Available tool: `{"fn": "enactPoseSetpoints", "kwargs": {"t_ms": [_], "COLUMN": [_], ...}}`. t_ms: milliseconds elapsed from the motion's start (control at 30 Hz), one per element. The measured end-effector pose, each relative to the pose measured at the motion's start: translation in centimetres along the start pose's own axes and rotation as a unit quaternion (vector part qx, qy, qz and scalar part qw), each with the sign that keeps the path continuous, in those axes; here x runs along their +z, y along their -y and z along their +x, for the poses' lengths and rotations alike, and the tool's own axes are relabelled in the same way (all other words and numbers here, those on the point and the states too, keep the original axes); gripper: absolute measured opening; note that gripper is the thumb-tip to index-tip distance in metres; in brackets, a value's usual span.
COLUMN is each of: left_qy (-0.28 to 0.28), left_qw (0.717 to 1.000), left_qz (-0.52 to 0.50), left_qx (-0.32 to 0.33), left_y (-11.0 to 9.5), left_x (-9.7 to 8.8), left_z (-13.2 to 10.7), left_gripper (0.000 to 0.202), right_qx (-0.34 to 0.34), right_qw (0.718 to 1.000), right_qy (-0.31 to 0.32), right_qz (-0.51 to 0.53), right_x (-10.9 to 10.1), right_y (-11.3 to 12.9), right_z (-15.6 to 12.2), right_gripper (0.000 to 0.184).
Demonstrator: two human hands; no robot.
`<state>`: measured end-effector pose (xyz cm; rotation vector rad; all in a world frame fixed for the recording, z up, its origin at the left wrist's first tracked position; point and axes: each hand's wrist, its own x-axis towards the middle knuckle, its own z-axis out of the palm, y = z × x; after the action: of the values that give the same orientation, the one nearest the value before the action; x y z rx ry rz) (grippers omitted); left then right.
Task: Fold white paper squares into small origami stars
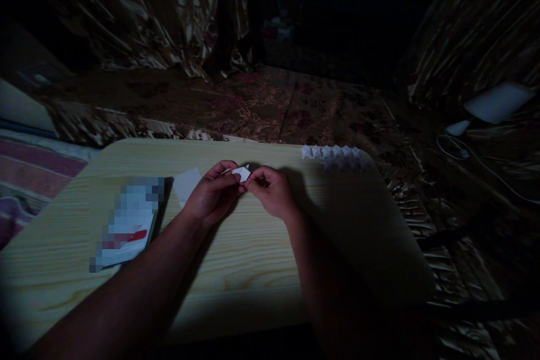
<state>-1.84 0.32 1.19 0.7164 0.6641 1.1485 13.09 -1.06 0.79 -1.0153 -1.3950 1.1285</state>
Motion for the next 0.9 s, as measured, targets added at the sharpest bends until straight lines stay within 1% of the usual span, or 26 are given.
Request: {"fn": "enactPoseSetpoints", "kwargs": {"t_ms": [200,267,500,667,767,900], "left_qy": [0.040,0.041,0.037,0.052,0.060,0.060], "left_qw": [0.999,0.999,0.999,0.999,0.998,0.998], "left_qz": [0.000,0.001,0.005,0.004,0.002,0.003], "left_qx": [-0.023,-0.027,-0.011,-0.008,-0.004,-0.006], "left_y": [-0.16,-0.14,-0.06,-0.01,0.04,0.02], "left_x": [0.13,0.12,0.21,0.28,0.24,0.30], "left_z": [-0.27,-0.30,-0.34,-0.39,-0.39,-0.44], "left_gripper": [0.028,0.030,0.031,0.034,0.033,0.032], "right_qx": [-0.003,0.001,0.010,0.025,0.023,0.024], "right_qw": [1.000,1.000,1.000,0.999,0.999,0.999], "right_qy": [-0.014,-0.014,-0.022,-0.039,-0.041,-0.043], "right_qz": [-0.008,-0.003,0.010,0.007,0.003,-0.010], "right_x": [-0.28,-0.30,-0.17,-0.10,-0.11,-0.15], "right_y": [0.36,0.52,0.89,0.77,0.78,0.79], "right_z": [-0.03,-0.08,-0.15,-0.06,-0.05,-0.03], "right_gripper": [0.017,0.017,0.016,0.014,0.011,0.009]}}
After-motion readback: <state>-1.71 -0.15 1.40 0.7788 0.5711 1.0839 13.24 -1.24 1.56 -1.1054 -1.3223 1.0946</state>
